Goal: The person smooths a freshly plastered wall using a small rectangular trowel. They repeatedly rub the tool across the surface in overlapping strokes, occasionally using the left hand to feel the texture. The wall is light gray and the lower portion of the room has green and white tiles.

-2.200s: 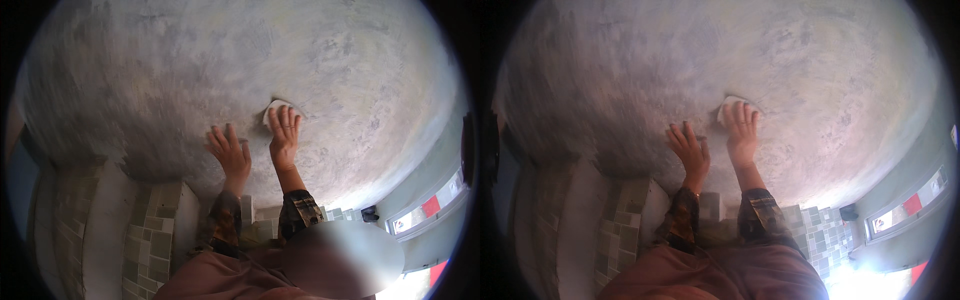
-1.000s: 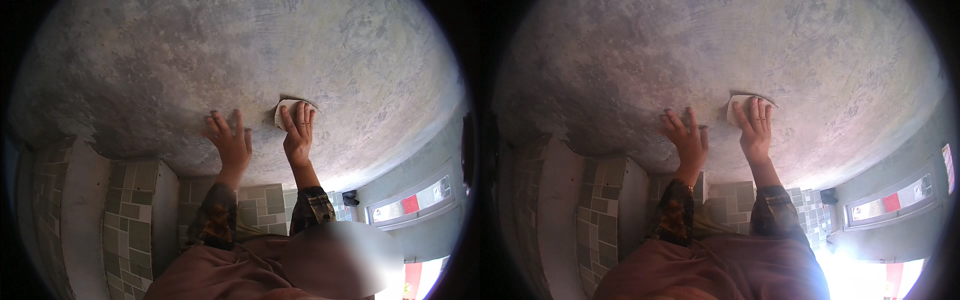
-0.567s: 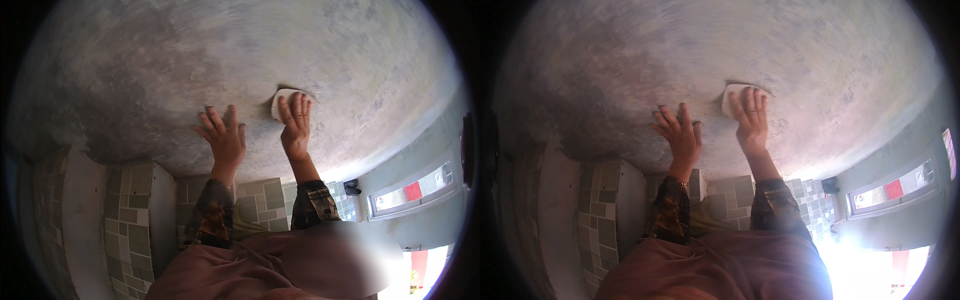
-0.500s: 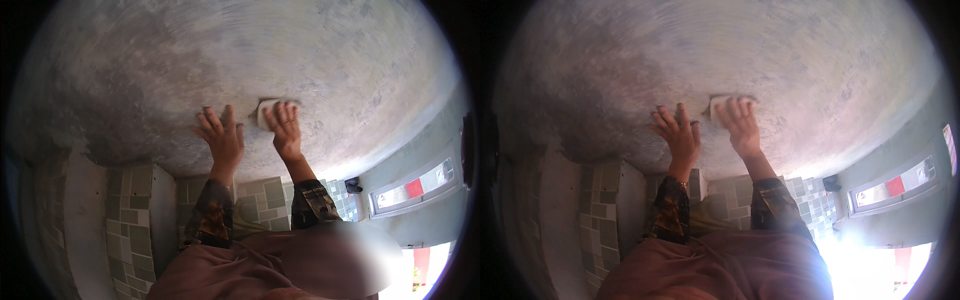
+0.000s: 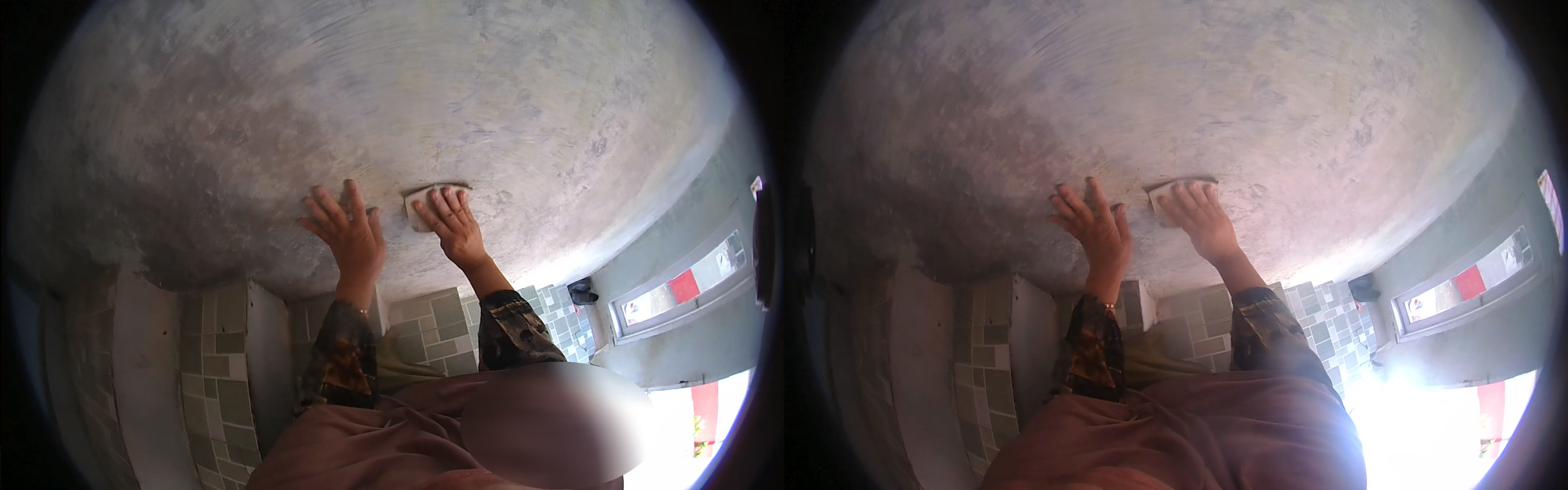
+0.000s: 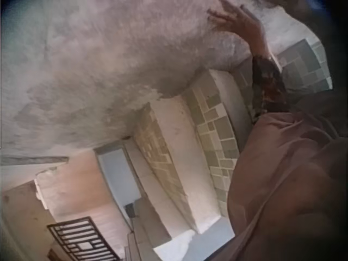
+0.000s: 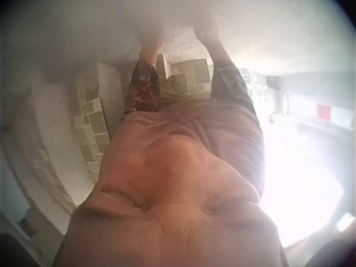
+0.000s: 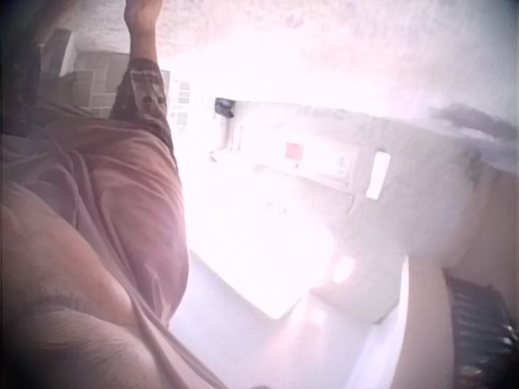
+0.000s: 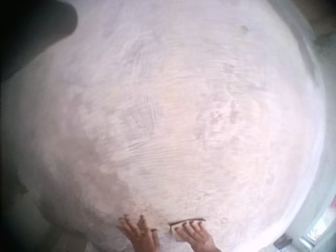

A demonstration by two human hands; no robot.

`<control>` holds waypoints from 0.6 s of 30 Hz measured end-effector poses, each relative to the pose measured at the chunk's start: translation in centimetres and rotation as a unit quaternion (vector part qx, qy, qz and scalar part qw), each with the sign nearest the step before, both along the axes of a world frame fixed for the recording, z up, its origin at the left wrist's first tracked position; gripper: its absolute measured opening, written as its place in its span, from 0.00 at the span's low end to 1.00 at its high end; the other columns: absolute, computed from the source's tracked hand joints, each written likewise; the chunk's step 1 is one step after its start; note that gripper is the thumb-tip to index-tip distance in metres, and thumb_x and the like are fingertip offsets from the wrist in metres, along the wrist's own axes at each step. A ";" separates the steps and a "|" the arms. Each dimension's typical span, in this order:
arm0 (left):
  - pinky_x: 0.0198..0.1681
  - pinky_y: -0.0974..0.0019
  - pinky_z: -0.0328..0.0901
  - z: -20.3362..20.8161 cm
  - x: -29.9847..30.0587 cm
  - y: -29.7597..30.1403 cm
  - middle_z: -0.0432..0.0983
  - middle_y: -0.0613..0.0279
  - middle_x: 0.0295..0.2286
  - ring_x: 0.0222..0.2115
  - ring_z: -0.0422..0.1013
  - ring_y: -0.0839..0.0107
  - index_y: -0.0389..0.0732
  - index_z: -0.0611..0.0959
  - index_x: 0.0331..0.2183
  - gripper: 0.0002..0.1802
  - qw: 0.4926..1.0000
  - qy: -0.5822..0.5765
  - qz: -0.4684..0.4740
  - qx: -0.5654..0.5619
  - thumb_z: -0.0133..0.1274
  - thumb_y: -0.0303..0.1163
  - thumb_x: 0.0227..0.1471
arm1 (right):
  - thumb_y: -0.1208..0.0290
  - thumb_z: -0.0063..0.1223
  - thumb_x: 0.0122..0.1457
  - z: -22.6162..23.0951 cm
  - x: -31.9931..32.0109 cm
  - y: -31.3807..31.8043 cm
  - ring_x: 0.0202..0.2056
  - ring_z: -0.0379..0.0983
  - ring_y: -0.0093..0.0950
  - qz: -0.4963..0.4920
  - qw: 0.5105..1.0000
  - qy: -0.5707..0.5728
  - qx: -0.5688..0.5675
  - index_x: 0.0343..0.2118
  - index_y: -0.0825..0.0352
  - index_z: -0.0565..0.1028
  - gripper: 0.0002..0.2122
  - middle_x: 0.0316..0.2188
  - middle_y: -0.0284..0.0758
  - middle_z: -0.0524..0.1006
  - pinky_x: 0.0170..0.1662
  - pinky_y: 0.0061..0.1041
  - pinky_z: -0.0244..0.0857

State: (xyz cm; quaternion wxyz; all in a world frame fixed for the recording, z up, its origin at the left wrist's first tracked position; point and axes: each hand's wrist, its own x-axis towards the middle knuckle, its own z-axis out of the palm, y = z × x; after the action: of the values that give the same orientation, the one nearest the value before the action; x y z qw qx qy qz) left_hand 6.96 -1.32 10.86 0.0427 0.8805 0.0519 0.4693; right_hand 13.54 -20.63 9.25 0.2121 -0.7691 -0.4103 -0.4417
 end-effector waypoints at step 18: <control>0.54 0.20 0.30 -0.3 0.3 0.0 0.30 0.30 0.61 0.61 0.27 0.27 0.42 0.55 0.62 0.38 1.000 -0.011 0.012 0.023 0.48 0.45 0.57 | 0.79 0.46 0.52 -1.1 0.6 -2.2 0.58 0.64 0.36 0.002 1.000 -0.004 0.011 0.55 0.56 0.71 0.25 0.56 0.36 0.68 0.61 0.41 0.58</control>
State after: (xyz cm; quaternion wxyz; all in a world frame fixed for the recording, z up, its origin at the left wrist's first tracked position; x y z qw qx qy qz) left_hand 7.31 -1.35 10.61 0.0176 0.8752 0.0515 0.4806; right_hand 14.09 -22.79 8.11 0.2200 -0.7638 -0.4080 -0.4491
